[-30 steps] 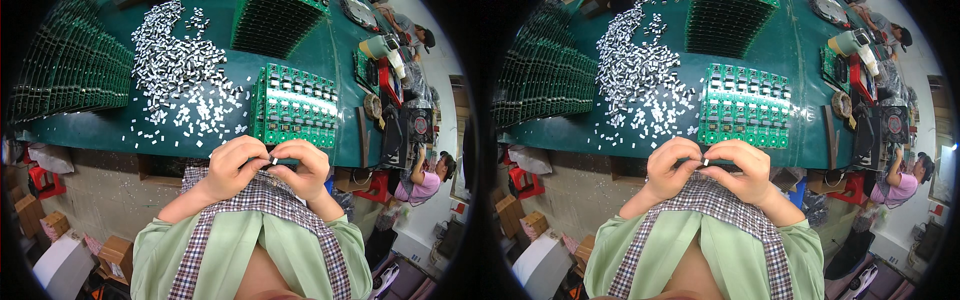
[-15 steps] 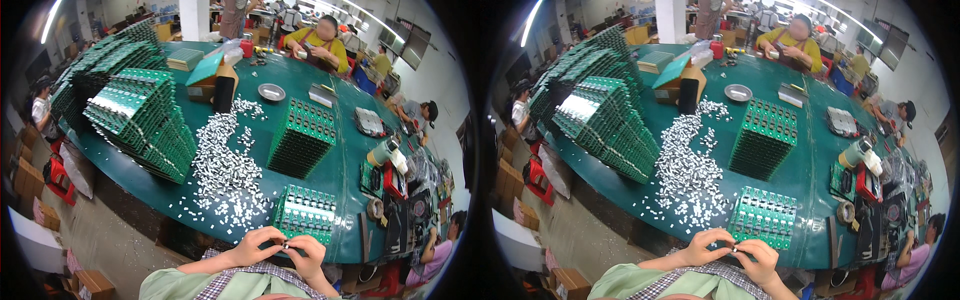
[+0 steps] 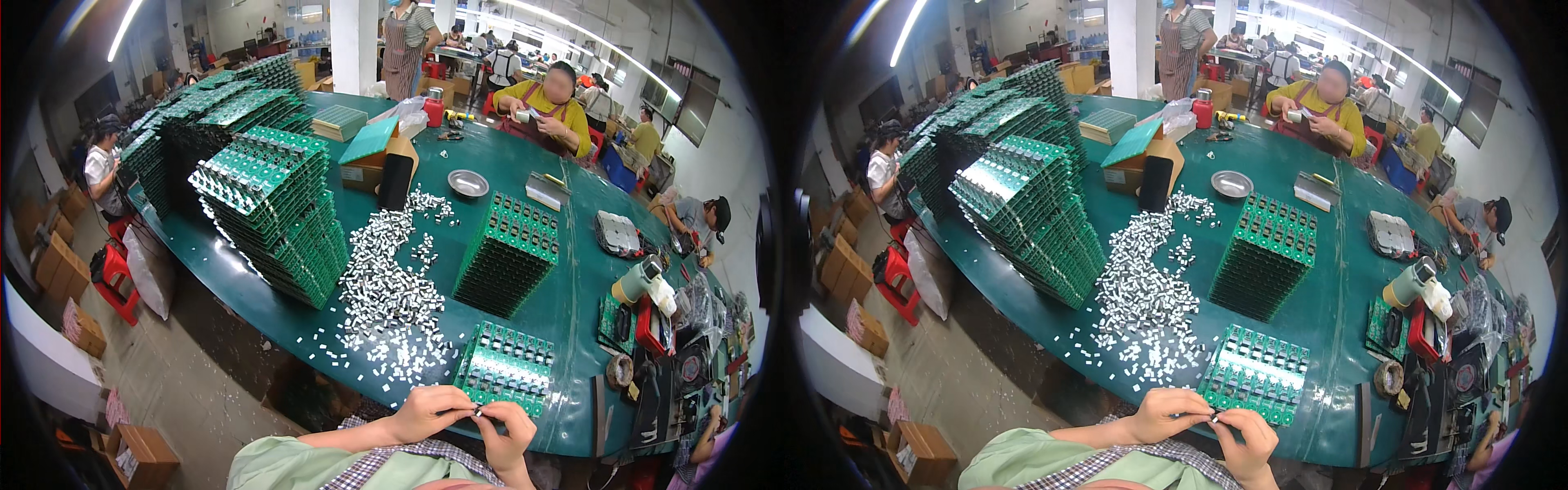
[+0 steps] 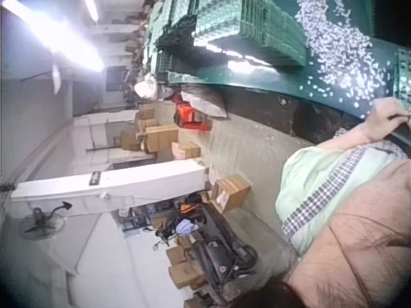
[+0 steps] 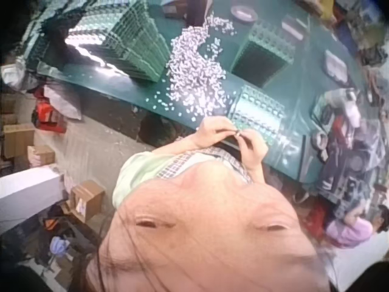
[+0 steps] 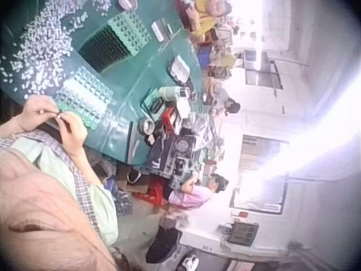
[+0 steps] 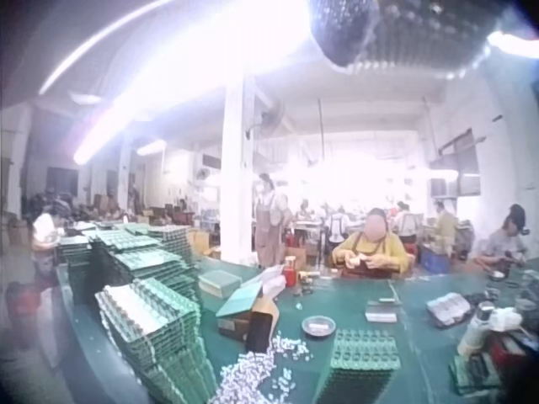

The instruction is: The person assembles metal pins and electronic components onto printed circuit board arrays by hand.

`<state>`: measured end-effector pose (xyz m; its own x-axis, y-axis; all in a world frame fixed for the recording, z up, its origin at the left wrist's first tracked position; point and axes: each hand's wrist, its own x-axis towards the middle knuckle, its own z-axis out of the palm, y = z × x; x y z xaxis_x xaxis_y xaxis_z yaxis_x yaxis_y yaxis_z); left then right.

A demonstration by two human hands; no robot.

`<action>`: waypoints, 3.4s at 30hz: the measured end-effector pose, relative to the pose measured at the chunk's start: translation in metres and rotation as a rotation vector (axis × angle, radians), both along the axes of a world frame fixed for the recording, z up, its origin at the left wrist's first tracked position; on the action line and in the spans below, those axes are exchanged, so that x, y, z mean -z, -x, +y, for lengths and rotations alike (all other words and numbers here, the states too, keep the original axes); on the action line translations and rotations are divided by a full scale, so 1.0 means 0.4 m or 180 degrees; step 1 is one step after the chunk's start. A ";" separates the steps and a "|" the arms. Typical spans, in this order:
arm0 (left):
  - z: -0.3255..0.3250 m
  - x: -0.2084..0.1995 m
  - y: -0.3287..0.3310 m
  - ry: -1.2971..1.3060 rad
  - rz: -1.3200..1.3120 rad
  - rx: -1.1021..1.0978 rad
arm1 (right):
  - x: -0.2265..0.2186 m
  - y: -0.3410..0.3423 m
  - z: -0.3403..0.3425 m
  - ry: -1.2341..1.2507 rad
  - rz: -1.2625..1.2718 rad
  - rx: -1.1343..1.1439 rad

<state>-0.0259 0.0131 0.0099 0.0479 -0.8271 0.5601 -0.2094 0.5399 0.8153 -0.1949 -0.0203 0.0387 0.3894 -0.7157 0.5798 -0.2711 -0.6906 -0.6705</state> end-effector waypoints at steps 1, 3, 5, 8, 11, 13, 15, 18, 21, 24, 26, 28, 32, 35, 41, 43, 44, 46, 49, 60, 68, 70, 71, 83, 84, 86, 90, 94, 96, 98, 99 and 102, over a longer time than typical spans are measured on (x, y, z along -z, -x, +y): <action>0.002 0.002 0.005 -0.0005 -0.0038 -0.0031 | 0.001 0.002 0.004 -0.0098 -0.0037 0.0057; 0.004 0.002 0.008 -0.0005 -0.0087 -0.0059 | 0.002 0.004 0.010 -0.0191 -0.0084 0.0117; 0.006 -0.003 0.011 0.0148 -0.0342 -0.0249 | 0.001 0.006 0.012 -0.0135 -0.0089 0.0161; 0.007 -0.008 0.010 0.0118 -0.0397 -0.0233 | 0.003 0.008 0.012 -0.0176 -0.0106 0.0164; 0.006 -0.007 0.010 0.0075 -0.0376 -0.0219 | 0.006 0.012 0.007 0.0028 -0.0023 0.0090; 0.006 -0.013 0.007 -0.0036 -0.0297 -0.0103 | 0.005 0.013 0.006 -0.0003 -0.0037 0.0069; 0.005 -0.014 0.005 -0.0147 -0.0215 0.0017 | 0.004 0.015 0.005 -0.0034 -0.0048 0.0052; 0.003 -0.011 -0.001 -0.0413 0.0051 0.0364 | 0.002 0.019 0.002 -0.0291 -0.0162 -0.0061; 0.002 -0.008 -0.008 -0.0477 0.0052 0.0559 | 0.012 0.030 0.000 -0.0603 -0.0210 -0.0149; -0.007 -0.013 -0.019 -0.0350 -0.0135 0.0697 | 0.025 0.036 -0.004 -0.0888 -0.0292 -0.0191; -0.009 -0.011 -0.023 -0.0232 -0.0355 0.0713 | 0.028 0.036 -0.005 -0.1199 -0.0451 -0.0262; -0.007 -0.014 -0.023 -0.0172 -0.0446 0.0651 | 0.022 0.035 -0.003 -0.1199 -0.0417 -0.0286; -0.004 -0.008 -0.015 -0.0104 -0.0546 0.0569 | 0.027 0.038 -0.002 -0.1095 -0.0326 -0.0361; -0.002 -0.007 -0.008 -0.0020 -0.0535 0.0479 | 0.020 0.029 0.011 -0.1099 -0.0432 -0.0210; -0.001 -0.008 -0.007 0.0035 -0.0577 0.0382 | 0.012 0.024 0.013 -0.1046 -0.0376 -0.0118; -0.002 -0.006 -0.006 -0.0028 -0.0601 0.0367 | 0.008 0.021 0.014 -0.0958 -0.0334 -0.0085; -0.003 -0.004 -0.005 0.0027 -0.0598 0.0322 | 0.006 0.020 0.015 -0.0868 -0.0287 -0.0045; -0.007 0.001 -0.002 0.0076 -0.0594 0.0267 | 0.003 0.018 0.013 -0.0789 -0.0225 -0.0035; -0.015 0.002 0.002 0.0126 -0.0529 0.0251 | -0.013 0.019 0.011 -0.0651 -0.0184 -0.0082; -0.153 0.039 -0.147 -0.0761 -0.1061 -0.1511 | -0.002 0.217 -0.286 0.0350 -0.1166 0.1429; -0.346 0.086 -0.241 -0.0604 -0.2344 -0.2391 | 0.111 0.239 -0.544 -0.0045 -0.1527 0.1900; -0.378 0.098 -0.245 -0.0577 -0.2473 -0.2482 | 0.155 0.258 -0.560 -0.0029 -0.1550 0.1925; -0.386 0.107 -0.252 -0.0574 -0.2630 -0.2558 | 0.172 0.264 -0.559 -0.0120 -0.1341 0.2036; -0.376 0.083 -0.244 0.0176 -0.1484 -0.2121 | 0.227 0.277 -0.583 -0.0311 -0.0985 0.2225; -0.377 0.080 -0.243 0.0172 -0.1485 -0.2128 | 0.229 0.279 -0.586 -0.0343 -0.0990 0.2222; -0.377 0.076 -0.243 0.0156 -0.1449 -0.2184 | 0.229 0.278 -0.586 -0.0380 -0.1000 0.2224; -0.375 0.076 -0.242 0.0113 -0.1432 -0.2179 | 0.234 0.283 -0.585 -0.0357 -0.0976 0.2273; -0.373 0.074 -0.240 0.0101 -0.1280 -0.2244 | 0.237 0.284 -0.586 -0.0379 -0.0982 0.2227; -0.372 0.074 -0.241 0.0009 -0.1261 -0.2185 | 0.243 0.285 -0.589 -0.0378 -0.1024 0.2257; -0.372 0.077 -0.243 0.0106 -0.1280 -0.2119 | 0.245 0.284 -0.591 -0.0380 -0.1063 0.2281; -0.371 0.076 -0.244 0.0107 -0.1277 -0.2119 | 0.244 0.283 -0.591 -0.0364 -0.1081 0.2280; -0.369 0.073 -0.245 0.0087 -0.1357 -0.2113 | 0.244 0.284 -0.592 -0.0357 -0.1069 0.2278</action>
<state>0.0720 -0.1345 -0.0195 0.3034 -0.6863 0.6610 -0.7864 0.2114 0.5804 -0.3085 -0.2571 -0.0588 -0.3695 -0.7868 0.4944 -0.3944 -0.3490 -0.8501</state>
